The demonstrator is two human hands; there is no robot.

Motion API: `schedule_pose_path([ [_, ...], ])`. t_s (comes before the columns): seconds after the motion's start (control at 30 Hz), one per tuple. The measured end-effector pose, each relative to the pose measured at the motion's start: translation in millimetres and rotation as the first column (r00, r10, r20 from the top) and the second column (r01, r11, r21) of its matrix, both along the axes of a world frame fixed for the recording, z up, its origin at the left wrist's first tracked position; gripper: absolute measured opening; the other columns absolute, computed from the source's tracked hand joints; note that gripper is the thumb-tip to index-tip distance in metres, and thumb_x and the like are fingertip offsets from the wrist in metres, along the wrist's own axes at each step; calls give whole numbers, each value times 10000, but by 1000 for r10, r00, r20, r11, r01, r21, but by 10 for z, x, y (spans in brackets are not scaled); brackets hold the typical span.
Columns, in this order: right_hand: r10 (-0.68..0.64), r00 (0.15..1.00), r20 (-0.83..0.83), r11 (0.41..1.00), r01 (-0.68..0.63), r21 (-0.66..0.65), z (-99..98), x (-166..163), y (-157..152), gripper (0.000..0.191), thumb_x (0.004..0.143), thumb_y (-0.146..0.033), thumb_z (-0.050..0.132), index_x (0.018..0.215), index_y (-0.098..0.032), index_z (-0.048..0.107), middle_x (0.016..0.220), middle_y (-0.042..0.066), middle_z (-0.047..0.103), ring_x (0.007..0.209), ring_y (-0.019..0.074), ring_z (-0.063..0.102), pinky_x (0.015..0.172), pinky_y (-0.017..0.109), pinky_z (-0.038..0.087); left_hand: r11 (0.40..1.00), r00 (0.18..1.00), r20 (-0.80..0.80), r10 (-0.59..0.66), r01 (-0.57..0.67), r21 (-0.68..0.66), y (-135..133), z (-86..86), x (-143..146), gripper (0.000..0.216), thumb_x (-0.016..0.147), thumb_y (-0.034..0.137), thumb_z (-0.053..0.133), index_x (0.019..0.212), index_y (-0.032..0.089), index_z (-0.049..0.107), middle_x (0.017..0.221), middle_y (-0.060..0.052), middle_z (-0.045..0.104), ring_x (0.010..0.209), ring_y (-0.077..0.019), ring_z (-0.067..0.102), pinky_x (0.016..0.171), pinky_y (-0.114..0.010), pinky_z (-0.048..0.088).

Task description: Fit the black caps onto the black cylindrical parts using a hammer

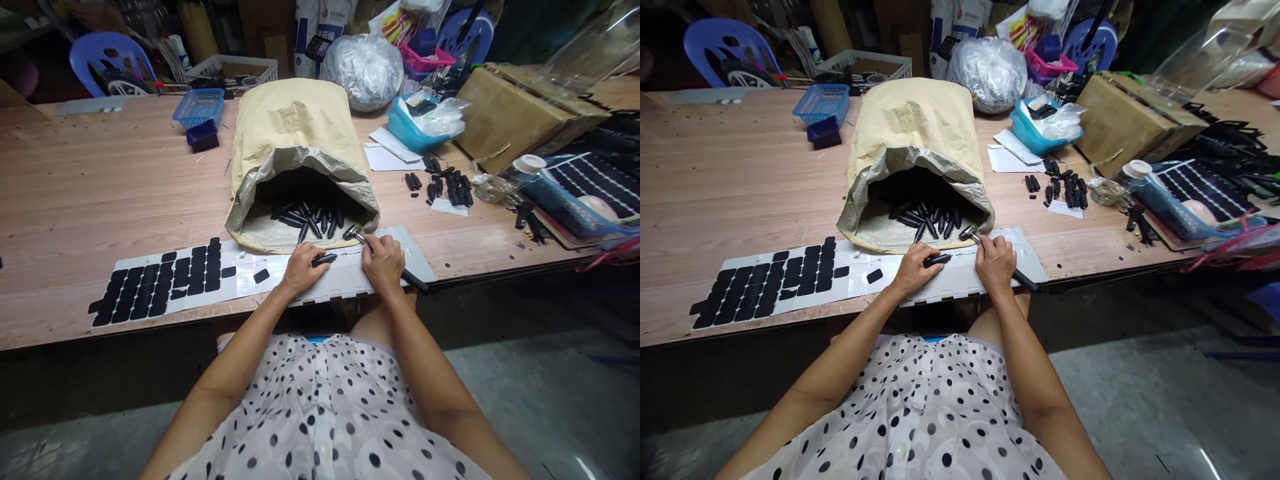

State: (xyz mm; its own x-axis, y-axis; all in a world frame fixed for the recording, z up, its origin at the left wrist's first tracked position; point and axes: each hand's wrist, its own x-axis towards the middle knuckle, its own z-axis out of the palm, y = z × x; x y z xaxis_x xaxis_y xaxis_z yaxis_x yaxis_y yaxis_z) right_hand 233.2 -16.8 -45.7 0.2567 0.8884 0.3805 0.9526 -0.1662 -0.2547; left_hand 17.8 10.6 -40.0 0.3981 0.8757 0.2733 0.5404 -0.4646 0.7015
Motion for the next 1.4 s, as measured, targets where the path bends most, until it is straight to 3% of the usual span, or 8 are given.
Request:
schedule_pose_path([
  [0.23, 85, 983, -160, 996, -81, 32, 61, 76, -49, 350, 935, -243, 492, 1201, -252, 720, 934, 89, 642, 895, 252, 543, 771, 358, 430, 1000, 1000, -30, 8, -8, 3, 11, -36, 18, 164, 844, 212, 725, 997, 223, 784, 891, -38, 664, 907, -219, 621, 871, -380, 541],
  [0.4, 301, 890, -342, 953, -265, 150, 148, -54, -331, 394, 996, -271, 401, 1274, -248, 679, 1054, 90, 713, 975, 229, 634, 894, 378, 516, 999, 1000, -10, 6, -6, -36, 16, -32, 30, 174, 844, 234, 729, 1003, 237, 801, 896, -41, 661, 919, -224, 620, 898, -396, 534],
  [0.5, 366, 843, -393, 930, -331, 156, 209, -177, -500, 381, 1004, -289, 414, 1262, -252, 692, 1067, 87, 726, 1011, 227, 656, 923, 386, 530, 998, 1000, 0, -3, 3, -63, 26, -31, 37, 173, 842, 237, 732, 997, 243, 808, 882, -40, 656, 915, -224, 618, 900, -395, 526],
  [0.67, 329, 882, -338, 944, -301, 135, 262, -284, -626, 393, 1013, -279, 409, 1255, -273, 718, 911, 60, 692, 901, 206, 655, 853, 338, 534, 997, 1000, 15, -3, 4, -79, 39, -34, 46, 175, 831, 228, 744, 988, 265, 813, 869, -30, 644, 917, -217, 614, 887, -375, 520],
  [0.87, 307, 908, -283, 952, -294, 89, 255, -291, -615, 373, 998, -262, 448, 1230, -275, 740, 865, 51, 660, 836, 194, 642, 746, 291, 514, 995, 1000, 17, -10, 12, -96, 38, -8, 55, 153, 840, 219, 730, 962, 253, 816, 845, -28, 625, 904, -213, 607, 891, -374, 513],
  [1.03, 344, 895, -284, 938, -311, 154, 300, -350, -609, 386, 1017, -267, 418, 1244, -266, 730, 874, 52, 658, 856, 188, 643, 803, 292, 518, 994, 1000, 4, 0, 1, -109, 36, 21, 53, 171, 819, 194, 737, 969, 232, 810, 841, -24, 617, 905, -207, 604, 885, -358, 508],
  [1.23, 357, 886, -297, 934, -348, 84, 254, -426, -611, 374, 1002, -269, 436, 1227, -282, 734, 862, 44, 660, 825, 185, 637, 767, 286, 508, 991, 1000, 8, -13, 14, -134, 39, 46, 53, 170, 824, 176, 713, 951, 248, 800, 834, -16, 615, 897, -202, 602, 880, -350, 508],
  [1.4, 264, 938, -225, 962, -241, 126, 254, -237, -365, 383, 1010, -289, 408, 1231, -275, 721, 912, 68, 664, 887, 219, 614, 840, 335, 487, 990, 1000, 7, -6, 7, -138, 41, 31, 49, 138, 826, 212, 731, 952, 234, 784, 890, -30, 647, 954, -226, 610, 914, -371, 505],
])
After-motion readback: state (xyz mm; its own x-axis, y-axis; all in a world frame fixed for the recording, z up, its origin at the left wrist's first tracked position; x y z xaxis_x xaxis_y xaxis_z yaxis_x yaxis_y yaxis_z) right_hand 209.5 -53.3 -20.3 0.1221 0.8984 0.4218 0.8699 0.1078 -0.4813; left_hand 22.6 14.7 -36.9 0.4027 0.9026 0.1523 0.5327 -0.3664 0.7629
